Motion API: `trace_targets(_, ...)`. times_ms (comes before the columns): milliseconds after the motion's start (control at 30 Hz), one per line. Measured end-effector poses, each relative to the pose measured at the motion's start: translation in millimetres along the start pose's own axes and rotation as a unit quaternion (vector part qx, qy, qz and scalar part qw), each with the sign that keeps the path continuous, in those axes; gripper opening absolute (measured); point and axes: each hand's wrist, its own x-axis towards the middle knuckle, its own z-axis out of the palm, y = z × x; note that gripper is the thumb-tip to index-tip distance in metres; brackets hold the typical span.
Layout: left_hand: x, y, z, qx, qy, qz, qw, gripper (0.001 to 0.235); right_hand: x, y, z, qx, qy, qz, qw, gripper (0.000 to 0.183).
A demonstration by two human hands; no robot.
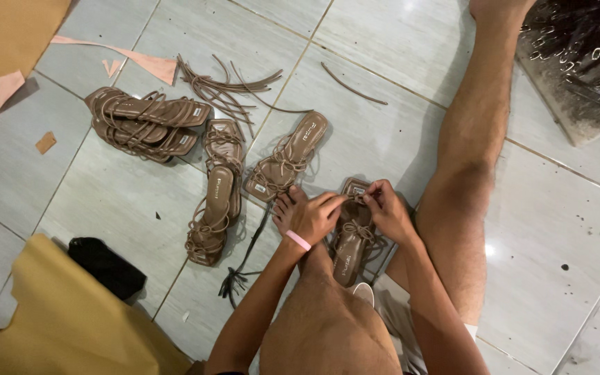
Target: The person sits on a tiled floor and ties the straps of several beige sandals. They handle the sandals one at a time, looping and knotting the straps by hand.
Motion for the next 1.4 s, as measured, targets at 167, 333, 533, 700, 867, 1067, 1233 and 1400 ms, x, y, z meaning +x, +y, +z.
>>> trace_targets(167,4,4,-2,0.108,-0.056,0.004,0.993,0.028,3,-3,1,-0.028,-0.002,0.017,0.999,0.013)
trace_targets(333,5,3,-5,0.009,-0.052,-0.004,0.999,0.032,0,-6,1,-0.032,0.008,0.008,0.999,0.012)
trace_targets(533,6,1,-1,-0.027,-0.065,-0.029,0.997,0.028,2,-17,0,-0.053,0.002,0.027,0.998,0.012)
trace_targets(700,15,3,6,-0.081,-0.056,-0.073,0.992,0.021,1,-18,0,-0.053,0.009,0.028,0.998,0.011)
trace_targets(867,19,12,8,-0.076,-0.021,-0.099,0.992,0.017,5,-11,2,-0.019,0.009,0.063,0.998,0.011)
trace_targets(1067,11,25,10,-0.035,0.018,-0.135,0.99,0.011,-8,-6,-3,-0.117,0.026,-0.054,0.991,0.027)
trace_targets(1233,9,26,16,-0.056,0.037,-0.146,0.987,0.011,-15,8,-7,-0.154,-0.004,0.014,0.988,0.037)
trace_targets(1400,14,13,15,-0.126,0.014,-0.206,0.97,0.011,2,18,3,0.002,-0.007,0.059,0.998,0.045)
